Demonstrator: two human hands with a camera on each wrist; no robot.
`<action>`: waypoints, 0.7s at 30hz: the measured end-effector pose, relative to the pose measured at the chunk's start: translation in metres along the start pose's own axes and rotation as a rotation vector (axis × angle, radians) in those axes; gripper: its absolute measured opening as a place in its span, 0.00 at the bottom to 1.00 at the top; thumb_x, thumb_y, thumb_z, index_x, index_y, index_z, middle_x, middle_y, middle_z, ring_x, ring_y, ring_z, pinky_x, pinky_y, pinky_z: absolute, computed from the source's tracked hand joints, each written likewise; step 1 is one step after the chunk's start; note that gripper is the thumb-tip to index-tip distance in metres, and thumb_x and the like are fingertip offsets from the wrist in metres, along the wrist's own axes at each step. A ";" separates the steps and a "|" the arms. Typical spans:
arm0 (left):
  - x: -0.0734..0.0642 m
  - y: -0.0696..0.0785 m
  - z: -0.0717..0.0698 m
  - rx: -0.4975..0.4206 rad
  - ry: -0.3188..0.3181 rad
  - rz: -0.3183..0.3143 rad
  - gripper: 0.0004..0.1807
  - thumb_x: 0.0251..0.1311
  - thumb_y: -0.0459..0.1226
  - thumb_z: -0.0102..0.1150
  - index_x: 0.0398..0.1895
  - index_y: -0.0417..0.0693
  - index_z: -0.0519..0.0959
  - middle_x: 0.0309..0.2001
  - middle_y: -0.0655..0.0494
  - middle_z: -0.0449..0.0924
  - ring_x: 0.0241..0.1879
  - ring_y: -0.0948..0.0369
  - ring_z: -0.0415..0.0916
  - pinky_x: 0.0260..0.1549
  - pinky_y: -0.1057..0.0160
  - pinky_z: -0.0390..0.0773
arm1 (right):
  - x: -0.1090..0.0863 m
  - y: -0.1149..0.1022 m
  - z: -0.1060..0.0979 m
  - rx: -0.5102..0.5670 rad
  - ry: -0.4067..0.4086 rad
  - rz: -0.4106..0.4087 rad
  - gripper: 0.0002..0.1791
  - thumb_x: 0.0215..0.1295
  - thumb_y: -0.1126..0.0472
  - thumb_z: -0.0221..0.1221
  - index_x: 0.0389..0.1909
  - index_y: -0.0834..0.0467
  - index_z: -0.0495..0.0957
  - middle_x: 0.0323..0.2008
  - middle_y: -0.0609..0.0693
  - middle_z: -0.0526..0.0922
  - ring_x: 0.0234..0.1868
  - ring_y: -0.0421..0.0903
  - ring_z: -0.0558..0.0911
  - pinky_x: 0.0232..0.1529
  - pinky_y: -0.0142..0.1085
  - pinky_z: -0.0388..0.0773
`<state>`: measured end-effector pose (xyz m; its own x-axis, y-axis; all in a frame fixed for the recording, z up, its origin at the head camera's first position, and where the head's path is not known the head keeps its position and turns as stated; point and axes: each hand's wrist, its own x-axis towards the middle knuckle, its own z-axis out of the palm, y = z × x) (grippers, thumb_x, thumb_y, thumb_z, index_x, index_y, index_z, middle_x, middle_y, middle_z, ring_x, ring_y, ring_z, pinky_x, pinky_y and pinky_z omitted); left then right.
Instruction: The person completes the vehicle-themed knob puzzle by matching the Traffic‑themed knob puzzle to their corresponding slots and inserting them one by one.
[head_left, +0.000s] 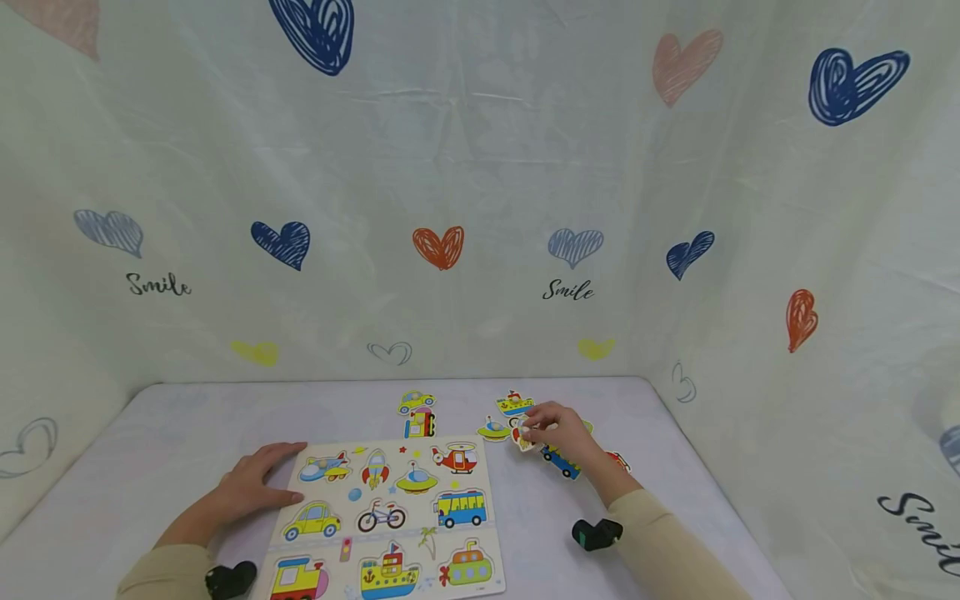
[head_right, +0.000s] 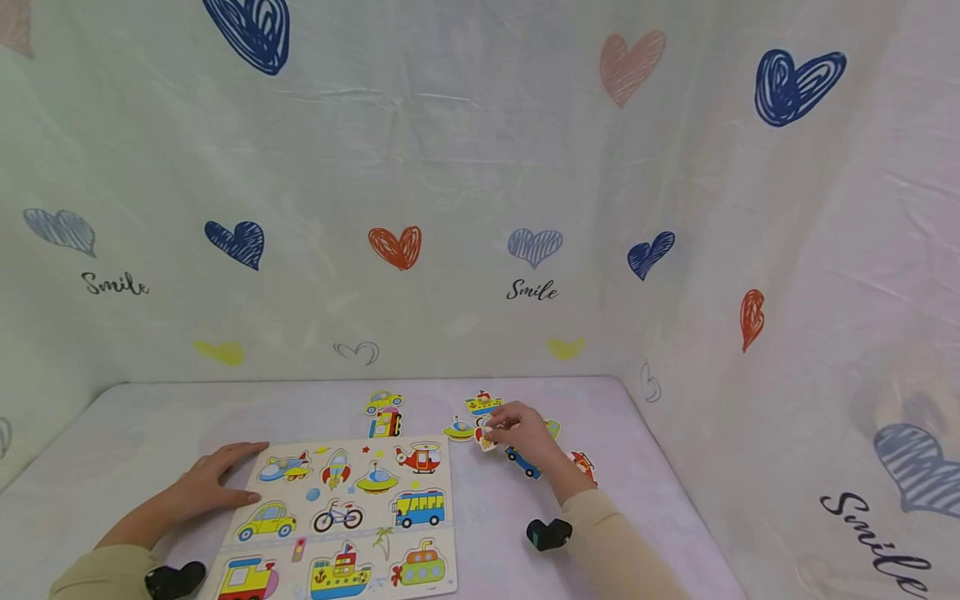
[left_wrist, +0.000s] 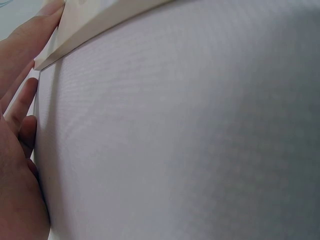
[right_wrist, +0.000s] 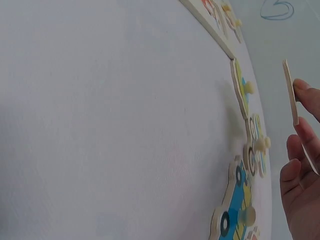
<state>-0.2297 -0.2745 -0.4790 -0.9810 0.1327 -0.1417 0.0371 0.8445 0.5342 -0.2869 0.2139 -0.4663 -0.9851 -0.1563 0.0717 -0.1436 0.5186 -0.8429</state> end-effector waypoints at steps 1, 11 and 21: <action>0.000 0.000 0.000 0.002 0.000 0.001 0.51 0.43 0.54 0.74 0.69 0.41 0.64 0.67 0.28 0.55 0.63 0.30 0.50 0.54 0.24 0.52 | 0.000 -0.002 0.003 0.002 -0.006 -0.012 0.04 0.55 0.62 0.71 0.30 0.55 0.86 0.46 0.50 0.80 0.38 0.46 0.76 0.36 0.36 0.75; 0.001 -0.002 0.000 0.007 -0.002 0.010 0.51 0.44 0.54 0.74 0.69 0.41 0.64 0.67 0.29 0.56 0.62 0.30 0.51 0.53 0.24 0.53 | 0.004 -0.024 0.036 0.003 -0.043 -0.064 0.06 0.53 0.62 0.72 0.32 0.57 0.87 0.45 0.51 0.81 0.37 0.45 0.74 0.34 0.35 0.71; 0.001 -0.002 0.000 0.007 -0.008 0.005 0.50 0.45 0.53 0.74 0.69 0.41 0.64 0.67 0.29 0.55 0.62 0.30 0.51 0.53 0.24 0.54 | 0.006 -0.045 0.069 0.031 -0.134 -0.083 0.07 0.53 0.59 0.73 0.32 0.54 0.87 0.45 0.46 0.80 0.38 0.45 0.75 0.37 0.37 0.74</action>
<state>-0.2312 -0.2758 -0.4800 -0.9793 0.1406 -0.1457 0.0429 0.8474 0.5292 -0.2798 0.1314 -0.4652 -0.9482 -0.3095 0.0714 -0.2189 0.4738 -0.8530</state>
